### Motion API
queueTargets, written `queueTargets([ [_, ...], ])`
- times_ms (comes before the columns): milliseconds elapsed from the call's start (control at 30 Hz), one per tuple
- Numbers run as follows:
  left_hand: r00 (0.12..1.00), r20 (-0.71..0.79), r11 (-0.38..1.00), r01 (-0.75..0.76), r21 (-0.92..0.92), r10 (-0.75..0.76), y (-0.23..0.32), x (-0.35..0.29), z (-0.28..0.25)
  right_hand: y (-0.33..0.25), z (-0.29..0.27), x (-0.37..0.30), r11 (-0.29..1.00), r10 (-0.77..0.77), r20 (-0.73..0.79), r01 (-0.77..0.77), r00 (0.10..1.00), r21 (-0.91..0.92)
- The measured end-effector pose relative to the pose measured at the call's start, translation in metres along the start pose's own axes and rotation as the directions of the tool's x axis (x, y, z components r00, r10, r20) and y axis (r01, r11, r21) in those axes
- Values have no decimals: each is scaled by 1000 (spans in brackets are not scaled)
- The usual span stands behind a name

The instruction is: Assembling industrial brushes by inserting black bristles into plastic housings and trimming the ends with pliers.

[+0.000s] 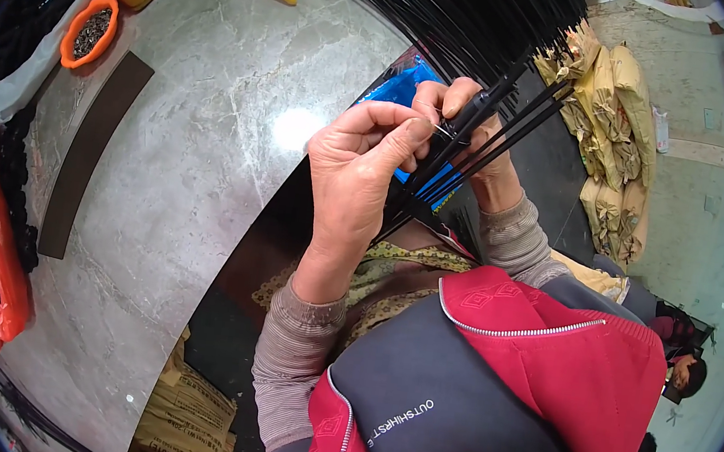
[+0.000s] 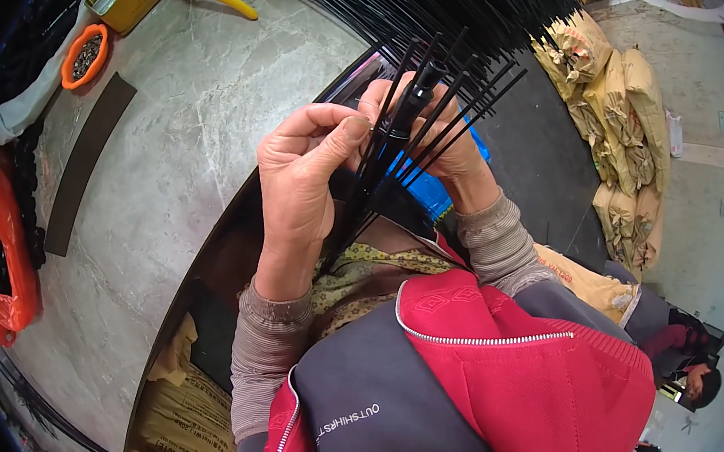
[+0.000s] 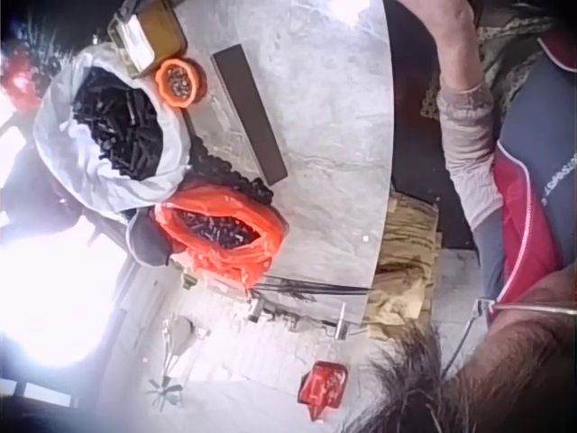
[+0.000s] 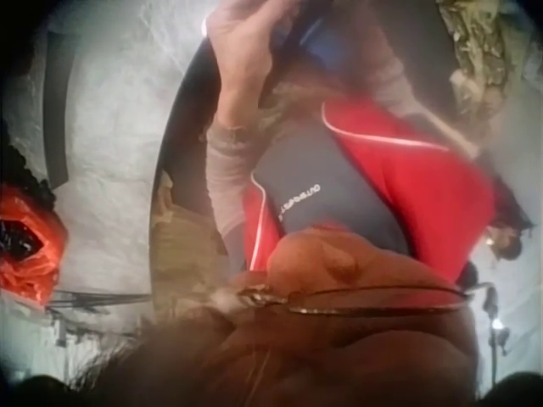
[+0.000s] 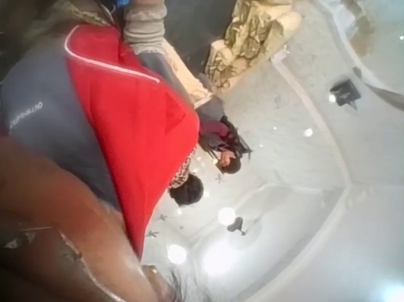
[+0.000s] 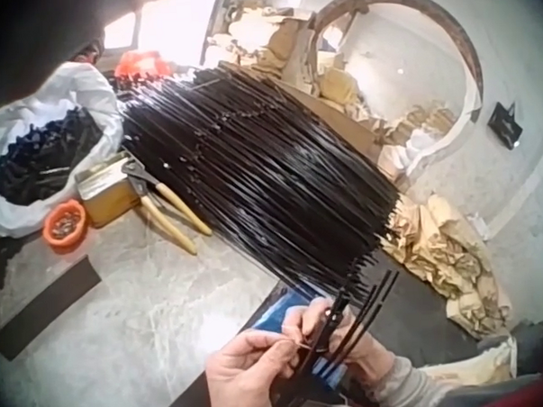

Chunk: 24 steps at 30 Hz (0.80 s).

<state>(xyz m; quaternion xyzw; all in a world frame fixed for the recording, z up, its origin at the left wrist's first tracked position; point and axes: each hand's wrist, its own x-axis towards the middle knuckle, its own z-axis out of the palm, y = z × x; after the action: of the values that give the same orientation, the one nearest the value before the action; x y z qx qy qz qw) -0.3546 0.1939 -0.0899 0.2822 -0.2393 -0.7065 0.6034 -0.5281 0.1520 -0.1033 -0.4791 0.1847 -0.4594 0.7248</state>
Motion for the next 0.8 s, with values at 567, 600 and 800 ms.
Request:
queueTargets([
  [567,982,-107,988,-153,21,154,-6,-20,12,3,-5,3,1000,-1,66,3,998,-22],
  [600,977,-100,981,-181,66,187,-9,-21,11,3,-7,4,999,0,68,3,998,-46],
  [800,917,-45,824,-334,457,396,-9,-30,18,5,0,4,999,-23,4,22,1000,31],
])
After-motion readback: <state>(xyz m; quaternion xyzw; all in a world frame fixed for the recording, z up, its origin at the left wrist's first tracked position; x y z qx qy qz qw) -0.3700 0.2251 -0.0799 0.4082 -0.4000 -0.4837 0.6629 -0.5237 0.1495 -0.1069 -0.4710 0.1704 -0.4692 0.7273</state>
